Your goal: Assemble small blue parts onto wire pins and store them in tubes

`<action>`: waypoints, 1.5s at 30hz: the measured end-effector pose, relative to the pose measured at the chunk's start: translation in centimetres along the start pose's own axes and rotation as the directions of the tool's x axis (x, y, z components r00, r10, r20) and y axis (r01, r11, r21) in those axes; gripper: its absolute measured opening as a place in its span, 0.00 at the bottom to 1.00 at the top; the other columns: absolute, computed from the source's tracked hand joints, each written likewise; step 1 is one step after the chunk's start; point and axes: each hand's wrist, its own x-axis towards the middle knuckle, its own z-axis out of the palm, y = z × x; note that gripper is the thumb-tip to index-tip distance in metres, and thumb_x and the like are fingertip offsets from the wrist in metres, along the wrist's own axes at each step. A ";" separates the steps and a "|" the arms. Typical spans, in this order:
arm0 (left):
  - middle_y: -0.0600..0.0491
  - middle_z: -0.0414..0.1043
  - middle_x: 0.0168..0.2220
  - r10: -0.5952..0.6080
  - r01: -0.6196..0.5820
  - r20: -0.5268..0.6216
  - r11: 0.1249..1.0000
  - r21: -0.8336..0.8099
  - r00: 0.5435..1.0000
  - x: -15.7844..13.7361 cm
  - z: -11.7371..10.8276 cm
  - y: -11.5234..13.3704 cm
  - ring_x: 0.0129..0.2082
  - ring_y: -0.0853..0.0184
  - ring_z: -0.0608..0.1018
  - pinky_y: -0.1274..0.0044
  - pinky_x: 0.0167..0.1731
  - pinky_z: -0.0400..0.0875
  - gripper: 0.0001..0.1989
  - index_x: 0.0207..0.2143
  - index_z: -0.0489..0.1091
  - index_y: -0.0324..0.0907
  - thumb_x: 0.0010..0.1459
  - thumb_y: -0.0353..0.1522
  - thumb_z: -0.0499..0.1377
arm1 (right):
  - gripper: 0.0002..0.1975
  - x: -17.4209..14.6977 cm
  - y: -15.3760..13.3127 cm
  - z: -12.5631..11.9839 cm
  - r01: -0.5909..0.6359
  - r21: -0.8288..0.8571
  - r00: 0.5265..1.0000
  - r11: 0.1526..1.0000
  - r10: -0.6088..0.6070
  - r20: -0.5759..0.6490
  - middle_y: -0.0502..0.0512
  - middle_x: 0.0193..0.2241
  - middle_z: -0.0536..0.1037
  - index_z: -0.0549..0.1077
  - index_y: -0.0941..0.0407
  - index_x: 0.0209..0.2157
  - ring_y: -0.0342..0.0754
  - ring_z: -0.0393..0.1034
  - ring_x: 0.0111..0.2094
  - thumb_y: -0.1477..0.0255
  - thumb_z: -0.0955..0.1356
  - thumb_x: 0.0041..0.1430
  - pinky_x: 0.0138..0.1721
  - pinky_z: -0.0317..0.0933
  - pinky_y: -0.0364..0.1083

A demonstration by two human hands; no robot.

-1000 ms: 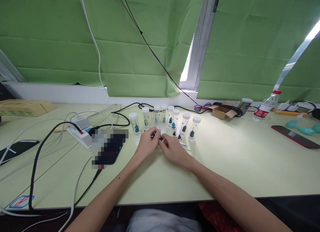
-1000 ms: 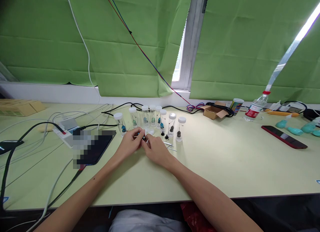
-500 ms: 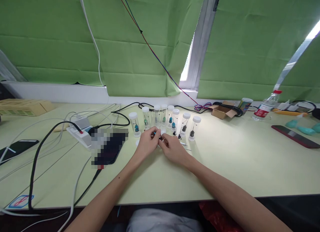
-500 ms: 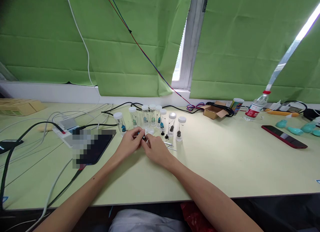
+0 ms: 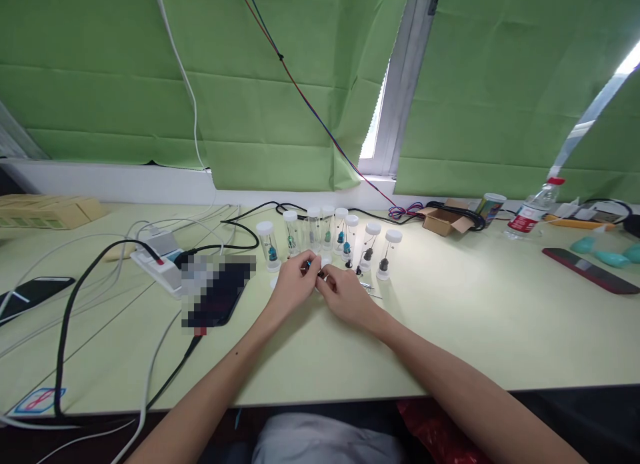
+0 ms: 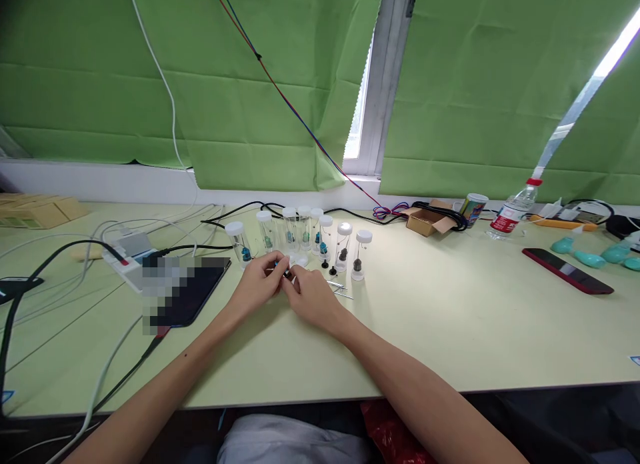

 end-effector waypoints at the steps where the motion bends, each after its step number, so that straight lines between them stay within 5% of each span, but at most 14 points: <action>1: 0.58 0.63 0.20 0.002 -0.002 -0.002 1.000 0.008 1.000 0.0 0.0 0.0 0.19 0.71 0.64 0.78 0.22 0.59 0.15 0.24 0.64 0.42 0.60 0.41 0.52 | 0.11 0.0 -0.1 -0.1 -0.002 -0.001 1.000 1.000 0.002 0.004 0.45 0.18 0.64 0.60 0.54 0.26 0.42 0.56 0.20 0.69 0.61 0.64 0.25 0.47 0.43; 21: 0.58 0.62 0.19 0.006 -0.006 0.019 1.000 0.017 1.000 -0.1 -0.1 0.2 0.19 0.71 0.63 0.78 0.22 0.59 0.15 0.24 0.63 0.42 0.60 0.41 0.51 | 0.11 0.0 -0.1 -0.2 -0.003 -0.005 1.000 1.000 0.003 0.007 0.46 0.19 0.65 0.61 0.54 0.26 0.42 0.57 0.21 0.69 0.61 0.64 0.26 0.48 0.43; 35: 0.60 0.58 0.17 -0.042 0.050 0.050 0.984 -0.172 0.998 -0.1 0.0 0.3 0.16 0.73 0.62 0.79 0.19 0.56 0.15 0.23 0.61 0.43 0.58 0.41 0.54 | 0.13 0.1 -0.4 -0.3 -0.010 0.019 1.000 1.000 0.010 0.023 0.47 0.20 0.65 0.60 0.54 0.25 0.43 0.57 0.22 0.71 0.59 0.66 0.27 0.48 0.43; 45: 0.59 0.60 0.16 -0.078 0.120 0.145 0.944 -0.306 0.986 0.0 0.1 -0.1 0.14 0.73 0.63 0.80 0.15 0.55 0.16 0.26 0.61 0.43 0.60 0.44 0.53 | 0.24 0.2 -0.5 -0.5 -0.011 0.058 0.999 0.998 0.009 0.041 0.50 0.17 0.67 0.61 0.54 0.20 0.45 0.63 0.23 0.66 0.53 0.71 0.32 0.56 0.44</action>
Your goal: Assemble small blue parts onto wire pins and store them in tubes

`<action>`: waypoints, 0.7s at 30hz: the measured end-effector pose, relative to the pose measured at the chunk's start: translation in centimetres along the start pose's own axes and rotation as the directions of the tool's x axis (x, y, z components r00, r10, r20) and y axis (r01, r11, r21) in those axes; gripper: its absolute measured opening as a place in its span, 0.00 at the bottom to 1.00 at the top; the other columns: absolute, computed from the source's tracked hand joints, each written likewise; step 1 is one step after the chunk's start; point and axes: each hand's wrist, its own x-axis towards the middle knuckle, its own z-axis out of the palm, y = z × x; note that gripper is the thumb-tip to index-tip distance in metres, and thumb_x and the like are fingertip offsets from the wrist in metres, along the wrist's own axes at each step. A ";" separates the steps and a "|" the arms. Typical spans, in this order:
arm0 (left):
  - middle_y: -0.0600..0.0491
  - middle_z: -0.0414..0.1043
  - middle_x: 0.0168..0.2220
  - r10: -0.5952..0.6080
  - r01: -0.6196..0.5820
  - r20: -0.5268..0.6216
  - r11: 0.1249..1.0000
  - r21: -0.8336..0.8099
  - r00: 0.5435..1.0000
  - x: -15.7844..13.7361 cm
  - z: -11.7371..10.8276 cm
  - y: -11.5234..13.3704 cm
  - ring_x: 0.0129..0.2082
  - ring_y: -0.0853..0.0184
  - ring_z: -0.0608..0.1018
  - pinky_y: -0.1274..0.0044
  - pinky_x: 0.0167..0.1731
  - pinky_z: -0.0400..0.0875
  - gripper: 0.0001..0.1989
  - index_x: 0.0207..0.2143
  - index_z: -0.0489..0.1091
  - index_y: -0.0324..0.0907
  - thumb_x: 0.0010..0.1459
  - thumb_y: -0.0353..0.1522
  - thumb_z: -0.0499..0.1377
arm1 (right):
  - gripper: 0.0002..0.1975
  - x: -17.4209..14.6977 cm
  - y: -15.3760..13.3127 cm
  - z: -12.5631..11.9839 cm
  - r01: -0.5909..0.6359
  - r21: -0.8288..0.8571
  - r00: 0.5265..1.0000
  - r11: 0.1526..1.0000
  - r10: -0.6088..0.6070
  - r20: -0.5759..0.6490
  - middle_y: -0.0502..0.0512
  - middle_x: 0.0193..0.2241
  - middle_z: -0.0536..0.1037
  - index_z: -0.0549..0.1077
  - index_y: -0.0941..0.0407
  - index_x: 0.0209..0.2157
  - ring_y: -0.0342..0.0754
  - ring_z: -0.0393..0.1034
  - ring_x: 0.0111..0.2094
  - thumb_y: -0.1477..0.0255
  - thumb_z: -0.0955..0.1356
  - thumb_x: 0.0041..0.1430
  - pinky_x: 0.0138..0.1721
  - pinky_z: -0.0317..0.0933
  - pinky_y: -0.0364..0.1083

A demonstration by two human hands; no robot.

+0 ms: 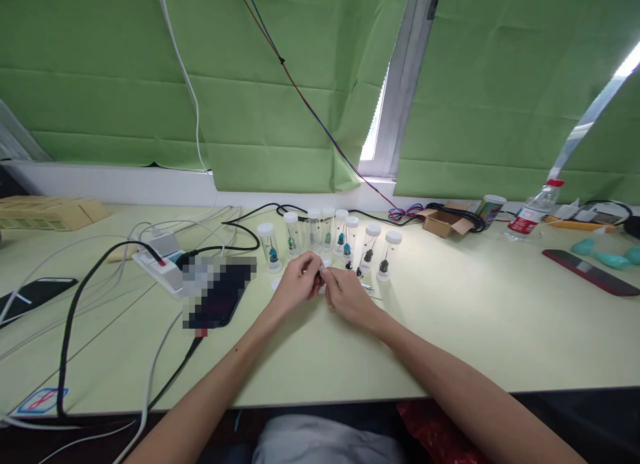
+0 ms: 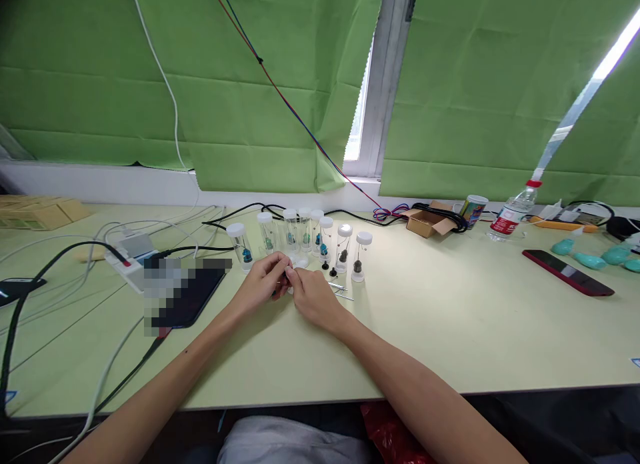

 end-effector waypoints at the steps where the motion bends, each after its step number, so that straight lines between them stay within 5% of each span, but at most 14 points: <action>1: 0.59 0.60 0.16 0.005 -0.005 0.004 1.000 -0.003 1.000 0.0 0.0 0.0 0.14 0.73 0.63 0.80 0.15 0.55 0.16 0.25 0.61 0.43 0.59 0.45 0.54 | 0.26 0.0 0.0 0.0 -0.002 0.005 1.000 1.000 0.002 -0.004 0.50 0.17 0.67 0.61 0.54 0.19 0.45 0.63 0.22 0.65 0.52 0.71 0.32 0.56 0.44; 7: 0.59 0.62 0.17 0.016 -0.016 -0.010 1.000 -0.004 1.000 0.0 0.2 -0.1 0.14 0.74 0.63 0.80 0.16 0.57 0.17 0.27 0.61 0.43 0.60 0.45 0.53 | 0.24 0.2 0.3 0.2 -0.067 0.003 0.995 0.998 0.067 -0.076 0.49 0.16 0.67 0.63 0.54 0.21 0.45 0.63 0.21 0.62 0.54 0.70 0.29 0.55 0.44; 14: 0.61 0.59 0.14 0.025 -0.026 -0.082 1.000 -0.017 0.996 0.2 0.1 -0.2 0.14 0.73 0.63 0.80 0.16 0.55 0.14 0.28 0.61 0.44 0.61 0.42 0.53 | 0.08 0.1 0.4 0.3 -0.056 0.079 0.987 0.995 0.067 -0.143 0.41 0.15 0.65 0.66 0.54 0.38 0.42 0.59 0.18 0.64 0.64 0.63 0.25 0.50 0.42; 21: 0.61 0.60 0.16 0.045 -0.044 -0.061 0.999 0.025 0.997 -0.1 0.2 0.0 0.14 0.74 0.63 0.80 0.18 0.58 0.14 0.27 0.61 0.43 0.62 0.42 0.52 | 0.17 0.3 0.6 0.4 -0.019 0.013 0.987 1.000 0.021 -0.158 0.46 0.17 0.65 0.61 0.54 0.24 0.43 0.57 0.20 0.64 0.58 0.68 0.26 0.50 0.43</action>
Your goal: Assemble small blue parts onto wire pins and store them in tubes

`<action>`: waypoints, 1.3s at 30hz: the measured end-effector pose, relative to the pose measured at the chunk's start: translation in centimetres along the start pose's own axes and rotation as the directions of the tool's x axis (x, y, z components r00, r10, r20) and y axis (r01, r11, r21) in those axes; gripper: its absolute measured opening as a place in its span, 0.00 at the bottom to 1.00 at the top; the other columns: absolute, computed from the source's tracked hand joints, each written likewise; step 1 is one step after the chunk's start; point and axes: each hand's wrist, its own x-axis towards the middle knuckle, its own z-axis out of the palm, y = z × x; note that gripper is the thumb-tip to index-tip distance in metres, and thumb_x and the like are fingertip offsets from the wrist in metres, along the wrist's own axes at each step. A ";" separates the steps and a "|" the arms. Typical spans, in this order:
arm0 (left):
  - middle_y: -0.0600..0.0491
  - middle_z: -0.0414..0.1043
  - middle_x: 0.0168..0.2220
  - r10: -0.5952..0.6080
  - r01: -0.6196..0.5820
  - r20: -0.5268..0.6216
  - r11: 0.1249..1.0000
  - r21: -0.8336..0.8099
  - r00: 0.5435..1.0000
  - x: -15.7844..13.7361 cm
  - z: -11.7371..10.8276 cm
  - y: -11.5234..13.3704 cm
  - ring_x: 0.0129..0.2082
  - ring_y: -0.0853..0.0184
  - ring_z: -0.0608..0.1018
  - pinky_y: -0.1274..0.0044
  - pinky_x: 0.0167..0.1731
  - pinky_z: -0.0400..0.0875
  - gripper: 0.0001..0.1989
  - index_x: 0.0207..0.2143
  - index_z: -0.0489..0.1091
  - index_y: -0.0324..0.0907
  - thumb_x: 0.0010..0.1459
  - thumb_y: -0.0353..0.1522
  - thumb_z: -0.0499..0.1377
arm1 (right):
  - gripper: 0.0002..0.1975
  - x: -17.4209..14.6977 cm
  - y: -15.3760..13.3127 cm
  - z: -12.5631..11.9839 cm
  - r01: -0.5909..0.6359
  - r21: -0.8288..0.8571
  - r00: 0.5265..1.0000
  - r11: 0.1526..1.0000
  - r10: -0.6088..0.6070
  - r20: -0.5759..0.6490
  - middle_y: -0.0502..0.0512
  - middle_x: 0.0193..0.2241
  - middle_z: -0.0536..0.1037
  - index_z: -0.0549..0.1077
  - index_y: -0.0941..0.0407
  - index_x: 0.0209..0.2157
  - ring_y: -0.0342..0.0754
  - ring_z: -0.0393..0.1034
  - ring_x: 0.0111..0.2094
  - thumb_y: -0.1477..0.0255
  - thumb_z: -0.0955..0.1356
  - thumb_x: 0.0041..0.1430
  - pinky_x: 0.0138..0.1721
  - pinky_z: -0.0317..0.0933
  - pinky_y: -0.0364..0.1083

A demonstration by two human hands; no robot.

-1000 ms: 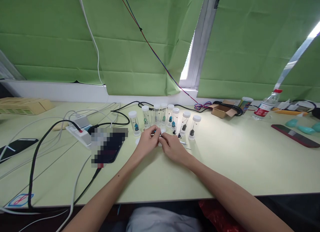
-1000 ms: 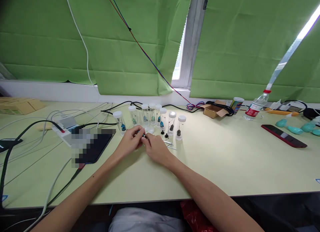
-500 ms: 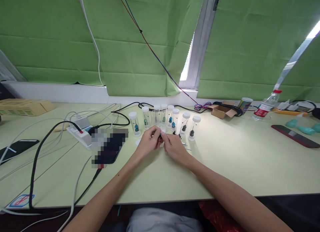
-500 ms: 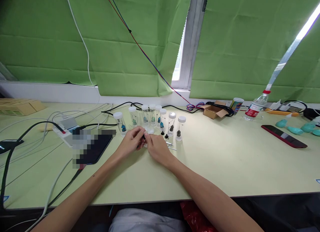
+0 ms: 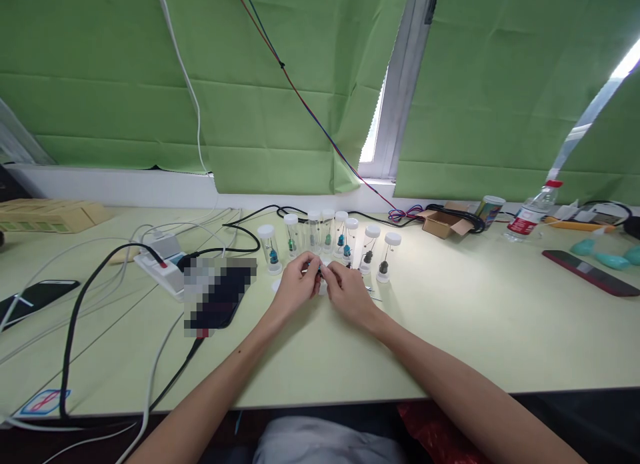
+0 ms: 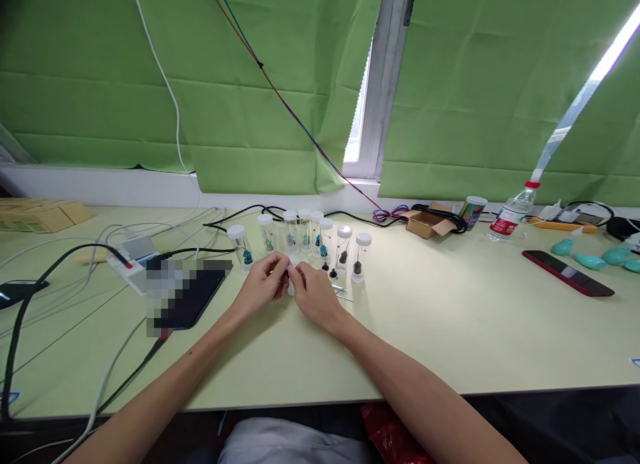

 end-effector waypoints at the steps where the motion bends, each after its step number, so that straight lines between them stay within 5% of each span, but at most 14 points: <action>1: 0.61 0.61 0.17 0.003 -0.003 0.002 1.000 0.002 1.000 0.0 0.0 0.0 0.14 0.74 0.63 0.80 0.19 0.58 0.14 0.27 0.61 0.43 0.62 0.42 0.52 | 0.19 0.0 0.0 0.0 0.004 -0.014 1.000 1.000 -0.004 0.000 0.47 0.17 0.64 0.60 0.54 0.22 0.43 0.56 0.19 0.64 0.57 0.68 0.26 0.50 0.43; 5: 0.61 0.60 0.17 -0.001 0.001 -0.005 1.000 0.009 1.000 0.0 0.1 -0.1 0.14 0.74 0.63 0.80 0.19 0.58 0.15 0.27 0.61 0.43 0.62 0.43 0.52 | 0.21 0.0 0.1 0.1 -0.022 -0.006 1.000 1.000 0.022 -0.021 0.47 0.16 0.64 0.61 0.54 0.23 0.43 0.56 0.19 0.61 0.56 0.68 0.25 0.50 0.44; 12: 0.62 0.57 0.15 0.000 0.001 -0.067 1.000 0.022 0.998 0.1 0.0 -0.1 0.14 0.74 0.62 0.80 0.18 0.56 0.13 0.28 0.62 0.43 0.61 0.41 0.53 | 0.08 -0.2 0.0 0.1 -0.032 0.072 0.999 0.997 0.033 -0.007 0.39 0.14 0.63 0.66 0.54 0.39 0.41 0.58 0.17 0.65 0.64 0.62 0.26 0.50 0.42; 21: 0.61 0.60 0.16 0.016 -0.015 -0.035 0.999 0.035 0.999 0.0 0.2 0.1 0.14 0.74 0.63 0.80 0.18 0.57 0.14 0.27 0.62 0.43 0.61 0.41 0.53 | 0.20 0.1 0.2 0.2 0.008 -0.033 0.999 0.999 -0.009 -0.036 0.47 0.17 0.64 0.60 0.54 0.21 0.43 0.55 0.20 0.63 0.56 0.68 0.26 0.49 0.44; 30: 0.61 0.58 0.16 0.005 -0.003 -0.070 0.999 0.036 0.998 -0.1 0.1 0.2 0.15 0.74 0.61 0.80 0.18 0.56 0.12 0.28 0.62 0.43 0.61 0.40 0.53 | 0.07 -0.2 -0.2 -0.1 -0.044 0.070 0.999 0.997 0.045 -0.007 0.39 0.13 0.61 0.65 0.54 0.37 0.41 0.56 0.16 0.65 0.65 0.61 0.25 0.49 0.41; 34: 0.61 0.59 0.17 0.012 -0.008 -0.061 0.998 0.054 0.998 -0.1 0.1 0.2 0.15 0.74 0.61 0.80 0.18 0.56 0.12 0.27 0.62 0.43 0.61 0.39 0.52 | 0.07 -0.1 0.1 0.1 -0.037 0.062 0.999 0.997 0.037 -0.004 0.41 0.14 0.62 0.65 0.53 0.34 0.42 0.56 0.17 0.65 0.62 0.63 0.25 0.48 0.42; 39: 0.60 0.60 0.17 0.028 -0.025 -0.040 0.998 0.066 0.999 0.1 0.1 -0.3 0.15 0.73 0.62 0.80 0.18 0.57 0.13 0.28 0.63 0.43 0.62 0.41 0.52 | 0.19 0.1 0.2 0.2 0.016 -0.003 0.999 1.000 -0.016 -0.039 0.46 0.17 0.62 0.58 0.54 0.22 0.42 0.53 0.20 0.63 0.58 0.67 0.26 0.47 0.44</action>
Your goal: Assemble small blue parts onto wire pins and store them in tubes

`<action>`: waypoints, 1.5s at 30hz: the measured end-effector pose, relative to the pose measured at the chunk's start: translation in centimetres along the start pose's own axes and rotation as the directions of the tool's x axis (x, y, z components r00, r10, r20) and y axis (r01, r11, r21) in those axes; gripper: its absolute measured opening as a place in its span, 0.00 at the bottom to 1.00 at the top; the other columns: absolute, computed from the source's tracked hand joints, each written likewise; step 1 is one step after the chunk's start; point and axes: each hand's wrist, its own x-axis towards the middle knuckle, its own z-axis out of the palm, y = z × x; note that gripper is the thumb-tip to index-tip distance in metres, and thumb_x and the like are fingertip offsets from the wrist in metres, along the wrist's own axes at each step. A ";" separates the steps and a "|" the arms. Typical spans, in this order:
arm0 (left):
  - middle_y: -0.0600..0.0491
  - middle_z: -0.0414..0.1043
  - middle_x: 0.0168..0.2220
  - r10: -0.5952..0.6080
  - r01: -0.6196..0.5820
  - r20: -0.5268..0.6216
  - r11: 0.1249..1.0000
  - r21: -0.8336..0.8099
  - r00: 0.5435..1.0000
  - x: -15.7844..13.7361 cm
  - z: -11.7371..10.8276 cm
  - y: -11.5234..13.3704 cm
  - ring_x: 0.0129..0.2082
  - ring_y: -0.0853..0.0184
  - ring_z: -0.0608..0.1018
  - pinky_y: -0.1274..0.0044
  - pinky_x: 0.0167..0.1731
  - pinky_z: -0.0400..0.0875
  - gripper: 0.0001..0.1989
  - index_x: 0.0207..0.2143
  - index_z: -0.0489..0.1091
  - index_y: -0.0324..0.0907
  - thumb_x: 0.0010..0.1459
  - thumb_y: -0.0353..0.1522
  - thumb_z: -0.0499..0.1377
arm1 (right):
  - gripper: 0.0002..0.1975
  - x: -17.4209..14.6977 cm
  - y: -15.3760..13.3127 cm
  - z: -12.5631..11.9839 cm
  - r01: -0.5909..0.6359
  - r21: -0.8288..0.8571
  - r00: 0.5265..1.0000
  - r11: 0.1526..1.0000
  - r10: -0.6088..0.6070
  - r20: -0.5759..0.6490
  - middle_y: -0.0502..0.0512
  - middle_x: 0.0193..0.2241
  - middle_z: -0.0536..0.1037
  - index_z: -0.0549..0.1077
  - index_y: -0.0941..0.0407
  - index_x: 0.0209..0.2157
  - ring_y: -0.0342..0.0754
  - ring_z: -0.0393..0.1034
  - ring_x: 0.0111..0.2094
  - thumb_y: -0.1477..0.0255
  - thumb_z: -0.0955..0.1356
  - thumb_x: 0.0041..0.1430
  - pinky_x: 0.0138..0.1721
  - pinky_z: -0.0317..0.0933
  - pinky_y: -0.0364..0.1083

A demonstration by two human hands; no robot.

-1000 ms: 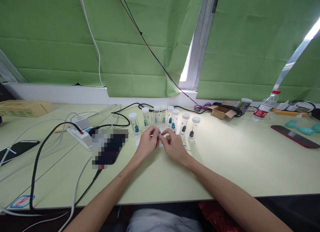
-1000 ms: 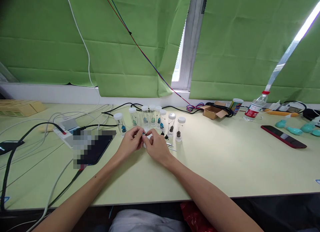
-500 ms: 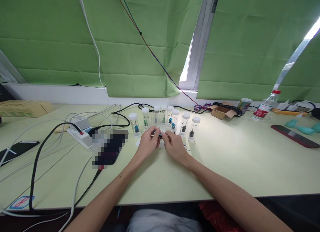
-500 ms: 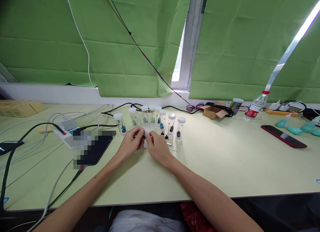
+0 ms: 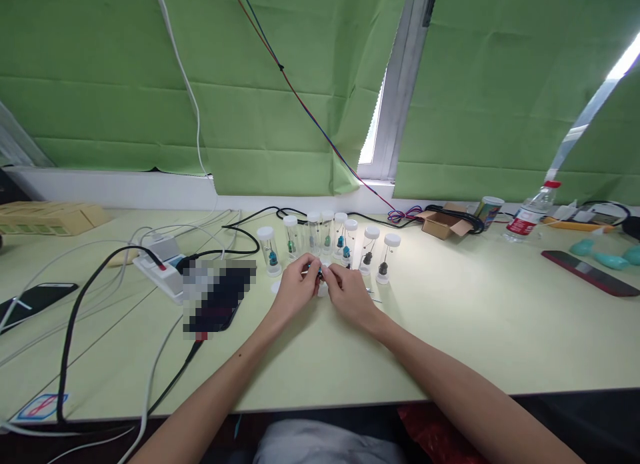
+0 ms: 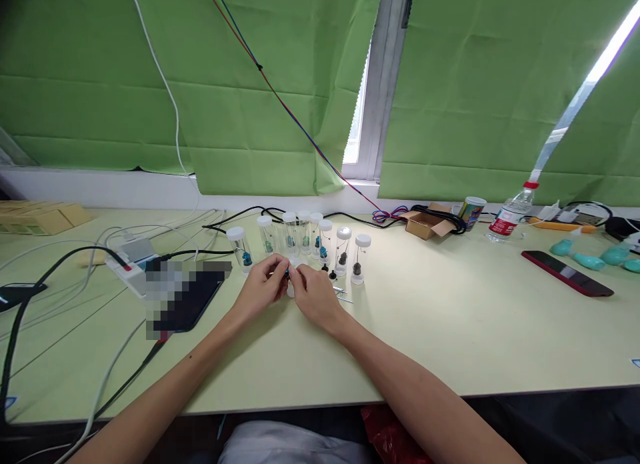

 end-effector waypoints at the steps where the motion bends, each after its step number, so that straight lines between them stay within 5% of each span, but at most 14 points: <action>1: 0.60 0.60 0.17 0.000 0.000 0.001 1.000 0.000 1.000 0.0 0.0 -0.1 0.15 0.73 0.63 0.80 0.19 0.57 0.13 0.28 0.63 0.43 0.61 0.41 0.52 | 0.20 0.0 0.0 0.0 0.001 -0.008 1.000 1.000 -0.001 -0.004 0.46 0.17 0.62 0.57 0.54 0.21 0.42 0.53 0.20 0.63 0.57 0.67 0.26 0.47 0.44; 11: 0.61 0.59 0.17 -0.020 0.020 -0.025 1.000 0.006 1.000 0.0 -0.1 0.2 0.15 0.73 0.62 0.80 0.18 0.57 0.12 0.28 0.63 0.43 0.61 0.40 0.53 | 0.08 -0.3 -0.2 -0.1 -0.059 0.075 0.998 0.995 0.056 0.043 0.39 0.14 0.64 0.65 0.53 0.39 0.41 0.58 0.17 0.67 0.65 0.59 0.25 0.51 0.41; 16: 0.61 0.60 0.17 -0.019 0.019 -0.025 1.000 -0.006 1.000 -0.1 0.0 0.4 0.15 0.73 0.62 0.80 0.18 0.56 0.12 0.27 0.62 0.43 0.60 0.40 0.53 | 0.07 -0.3 -0.2 -0.1 -0.042 0.027 0.999 0.999 0.042 0.032 0.42 0.15 0.64 0.67 0.54 0.34 0.42 0.58 0.19 0.66 0.63 0.62 0.26 0.50 0.42; 24: 0.60 0.61 0.17 -0.010 0.010 -0.008 1.000 -0.006 1.000 -0.1 0.0 0.5 0.15 0.73 0.62 0.79 0.18 0.58 0.13 0.27 0.62 0.43 0.60 0.41 0.53 | 0.22 -0.1 -0.3 -0.2 0.001 -0.042 1.000 0.999 0.000 0.005 0.49 0.19 0.67 0.64 0.55 0.21 0.43 0.56 0.21 0.62 0.56 0.68 0.26 0.50 0.44; 31: 0.61 0.59 0.17 -0.015 0.015 -0.037 1.000 -0.007 0.999 0.0 -0.1 0.4 0.15 0.73 0.62 0.79 0.18 0.57 0.12 0.28 0.63 0.43 0.60 0.40 0.53 | 0.07 -0.2 -0.6 -0.2 -0.066 0.059 0.998 0.996 0.066 0.006 0.39 0.13 0.63 0.67 0.54 0.37 0.41 0.57 0.16 0.66 0.66 0.58 0.25 0.51 0.41; 36: 0.61 0.59 0.17 -0.014 0.014 -0.041 1.000 -0.003 0.999 0.0 0.0 0.5 0.15 0.73 0.62 0.79 0.18 0.57 0.12 0.27 0.63 0.43 0.60 0.40 0.53 | 0.06 -0.3 -0.3 -0.1 -0.047 0.036 0.999 0.998 0.046 0.015 0.41 0.14 0.64 0.68 0.54 0.35 0.41 0.58 0.17 0.66 0.64 0.60 0.26 0.51 0.41; 45: 0.60 0.61 0.17 -0.018 0.018 -0.020 1.000 -0.010 1.000 -0.1 0.1 0.5 0.15 0.73 0.62 0.79 0.18 0.58 0.14 0.27 0.62 0.43 0.60 0.41 0.53 | 0.22 -0.1 -0.2 -0.1 0.010 -0.051 1.000 0.999 -0.010 -0.003 0.48 0.17 0.65 0.62 0.55 0.20 0.42 0.54 0.20 0.63 0.57 0.68 0.26 0.48 0.43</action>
